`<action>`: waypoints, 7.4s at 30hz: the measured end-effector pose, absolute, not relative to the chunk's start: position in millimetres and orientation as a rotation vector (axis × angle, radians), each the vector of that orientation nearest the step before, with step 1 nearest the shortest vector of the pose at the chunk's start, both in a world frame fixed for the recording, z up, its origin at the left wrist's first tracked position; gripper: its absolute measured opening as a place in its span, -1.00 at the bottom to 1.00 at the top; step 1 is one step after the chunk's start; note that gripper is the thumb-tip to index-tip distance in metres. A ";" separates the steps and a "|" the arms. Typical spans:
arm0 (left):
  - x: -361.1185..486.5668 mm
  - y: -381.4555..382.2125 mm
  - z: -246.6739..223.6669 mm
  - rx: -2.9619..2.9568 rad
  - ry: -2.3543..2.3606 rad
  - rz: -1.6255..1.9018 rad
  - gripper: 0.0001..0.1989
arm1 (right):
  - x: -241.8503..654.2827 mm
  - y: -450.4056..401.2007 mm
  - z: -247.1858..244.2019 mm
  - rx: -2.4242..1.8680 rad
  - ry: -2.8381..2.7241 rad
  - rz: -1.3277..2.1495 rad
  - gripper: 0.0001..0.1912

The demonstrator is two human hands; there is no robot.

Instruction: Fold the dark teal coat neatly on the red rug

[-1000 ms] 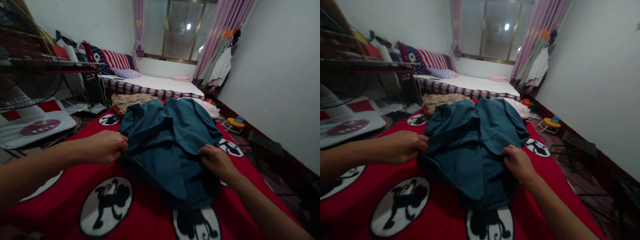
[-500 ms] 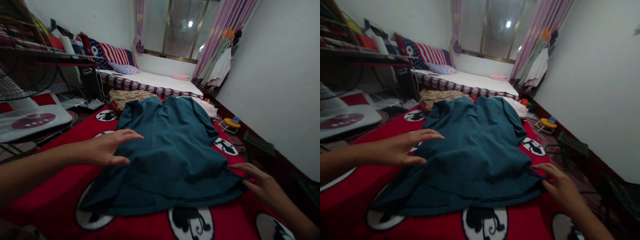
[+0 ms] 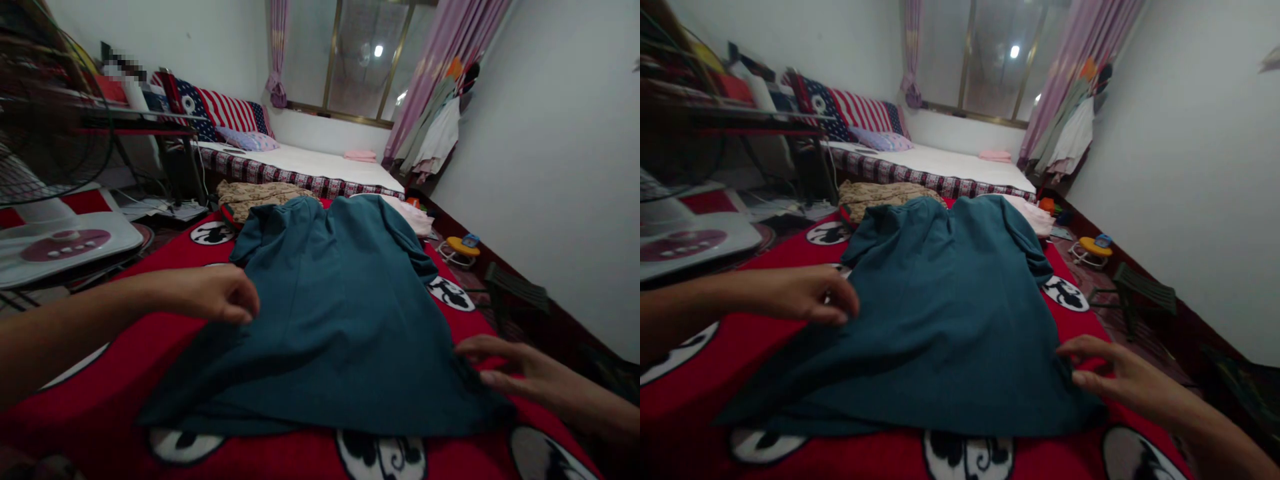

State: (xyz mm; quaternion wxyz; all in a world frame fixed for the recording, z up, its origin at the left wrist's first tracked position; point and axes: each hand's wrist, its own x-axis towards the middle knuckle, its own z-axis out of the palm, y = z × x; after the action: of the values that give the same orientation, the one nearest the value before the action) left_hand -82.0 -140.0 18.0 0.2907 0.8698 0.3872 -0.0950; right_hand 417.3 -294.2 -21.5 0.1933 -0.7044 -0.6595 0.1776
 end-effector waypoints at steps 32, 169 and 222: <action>23.9 -29.8 -80.2 2.452 2.163 0.689 -0.55 | 331.3 -126.0 -80.0 -2.342 -1.515 -0.194 -0.53; -124.3 22.9 36.3 2.615 2.148 0.367 -0.66 | 248.5 -85.3 -91.8 -1.548 -1.971 0.164 -0.63; 104.1 2.8 -90.9 2.637 1.536 0.476 -0.39 | 294.8 -66.9 -73.0 -1.444 -1.243 0.178 -0.61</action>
State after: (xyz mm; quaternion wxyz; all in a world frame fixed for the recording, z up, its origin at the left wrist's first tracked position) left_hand 104.1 2.8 -90.9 0.0262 0.8535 0.4971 0.1541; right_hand 294.8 -66.9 -73.0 0.5762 -0.6168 -0.5308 0.0760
